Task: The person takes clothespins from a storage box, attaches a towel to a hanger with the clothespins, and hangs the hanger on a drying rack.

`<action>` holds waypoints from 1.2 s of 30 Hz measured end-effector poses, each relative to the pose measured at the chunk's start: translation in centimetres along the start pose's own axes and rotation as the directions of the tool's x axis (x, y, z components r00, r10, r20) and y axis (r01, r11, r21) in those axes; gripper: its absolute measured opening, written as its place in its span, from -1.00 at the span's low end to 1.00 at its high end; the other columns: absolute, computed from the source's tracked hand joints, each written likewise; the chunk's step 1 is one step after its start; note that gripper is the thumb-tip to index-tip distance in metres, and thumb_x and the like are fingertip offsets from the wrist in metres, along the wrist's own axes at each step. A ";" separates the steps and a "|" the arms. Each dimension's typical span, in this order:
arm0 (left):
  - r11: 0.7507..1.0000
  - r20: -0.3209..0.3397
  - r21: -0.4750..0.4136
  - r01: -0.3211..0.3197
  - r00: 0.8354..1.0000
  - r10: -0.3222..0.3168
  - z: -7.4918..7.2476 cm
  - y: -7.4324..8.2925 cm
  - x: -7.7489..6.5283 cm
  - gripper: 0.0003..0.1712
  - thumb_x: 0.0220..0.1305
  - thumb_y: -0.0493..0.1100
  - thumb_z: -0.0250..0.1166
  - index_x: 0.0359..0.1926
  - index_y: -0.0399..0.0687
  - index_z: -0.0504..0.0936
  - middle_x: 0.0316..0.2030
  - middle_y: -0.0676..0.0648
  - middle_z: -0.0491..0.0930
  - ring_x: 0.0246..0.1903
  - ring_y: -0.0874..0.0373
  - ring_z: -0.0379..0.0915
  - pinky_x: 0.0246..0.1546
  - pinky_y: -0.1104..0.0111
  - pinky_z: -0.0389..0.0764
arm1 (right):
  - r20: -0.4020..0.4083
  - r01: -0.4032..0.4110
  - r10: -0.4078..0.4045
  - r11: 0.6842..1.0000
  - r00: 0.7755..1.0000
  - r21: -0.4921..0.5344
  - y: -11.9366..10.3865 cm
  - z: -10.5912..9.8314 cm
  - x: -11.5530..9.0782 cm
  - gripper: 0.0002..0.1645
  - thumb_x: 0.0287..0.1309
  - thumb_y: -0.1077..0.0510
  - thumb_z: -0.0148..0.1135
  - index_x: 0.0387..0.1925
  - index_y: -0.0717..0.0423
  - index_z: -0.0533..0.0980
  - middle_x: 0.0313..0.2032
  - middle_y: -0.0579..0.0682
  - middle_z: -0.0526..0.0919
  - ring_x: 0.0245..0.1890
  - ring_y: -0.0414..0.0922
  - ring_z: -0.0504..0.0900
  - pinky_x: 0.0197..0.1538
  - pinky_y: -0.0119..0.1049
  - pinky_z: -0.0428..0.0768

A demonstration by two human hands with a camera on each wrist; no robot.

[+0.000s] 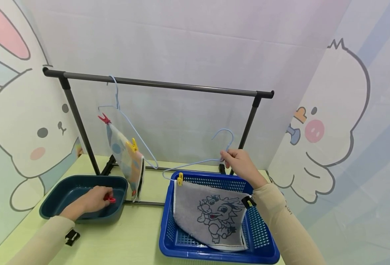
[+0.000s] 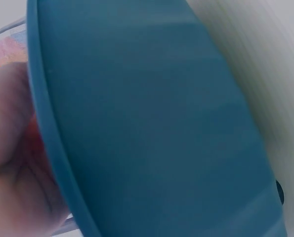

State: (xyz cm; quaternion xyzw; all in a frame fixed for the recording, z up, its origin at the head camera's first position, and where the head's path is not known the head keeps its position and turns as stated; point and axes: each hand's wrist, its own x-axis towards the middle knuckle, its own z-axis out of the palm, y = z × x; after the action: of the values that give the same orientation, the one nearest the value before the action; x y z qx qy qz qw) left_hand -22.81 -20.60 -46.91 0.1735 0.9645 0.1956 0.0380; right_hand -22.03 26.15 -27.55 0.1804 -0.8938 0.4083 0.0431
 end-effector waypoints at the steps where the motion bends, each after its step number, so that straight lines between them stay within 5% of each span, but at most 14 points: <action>1: 1.000 -0.002 -0.005 0.001 1.000 -0.001 0.0 0.0 0.0 -0.87 -0.02 -0.33 0.21 -0.51 -0.06 0.42 -0.62 0.04 0.30 -0.64 0.17 0.20 -0.62 0.35 0.27 | 0.001 -0.001 0.001 1.000 1.000 0.000 0.0 0.0 0.0 -0.56 0.27 0.06 -0.10 -0.60 0.24 0.46 -0.60 0.24 0.42 -0.63 -0.11 0.20 -0.50 -0.30 0.27; 16: 0.995 -0.114 0.050 -0.090 0.989 0.095 -1.1 0.9 -0.6 -0.92 0.05 -0.27 0.25 -0.44 -0.02 0.50 -0.53 0.08 0.36 -0.57 0.24 0.23 -0.58 0.40 0.34 | -0.009 0.016 -0.016 1.000 1.000 0.005 2.8 -0.1 1.0 -0.47 0.18 -0.17 -0.07 -0.60 0.14 0.50 -0.61 0.24 0.45 -0.66 -0.07 0.21 -0.55 -0.30 0.27; 36: 0.989 -0.253 0.026 -0.147 0.956 0.148 -1.1 3.7 -0.8 -0.72 -0.09 -0.18 0.38 -0.28 -0.07 0.58 -0.42 0.10 0.51 -0.43 0.25 0.43 -0.46 0.37 0.45 | 0.001 0.018 -0.018 1.000 1.000 0.001 2.7 -0.1 1.0 -0.46 0.19 -0.18 -0.08 -0.60 0.16 0.48 -0.58 0.29 0.45 -0.67 -0.07 0.21 -0.57 -0.30 0.27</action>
State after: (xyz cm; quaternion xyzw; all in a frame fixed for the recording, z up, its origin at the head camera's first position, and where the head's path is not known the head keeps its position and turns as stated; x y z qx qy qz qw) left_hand -21.06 -18.09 -44.41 0.2185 0.9463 0.2155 -0.1014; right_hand -23.93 27.58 -29.24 0.1887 -0.8919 0.4083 0.0464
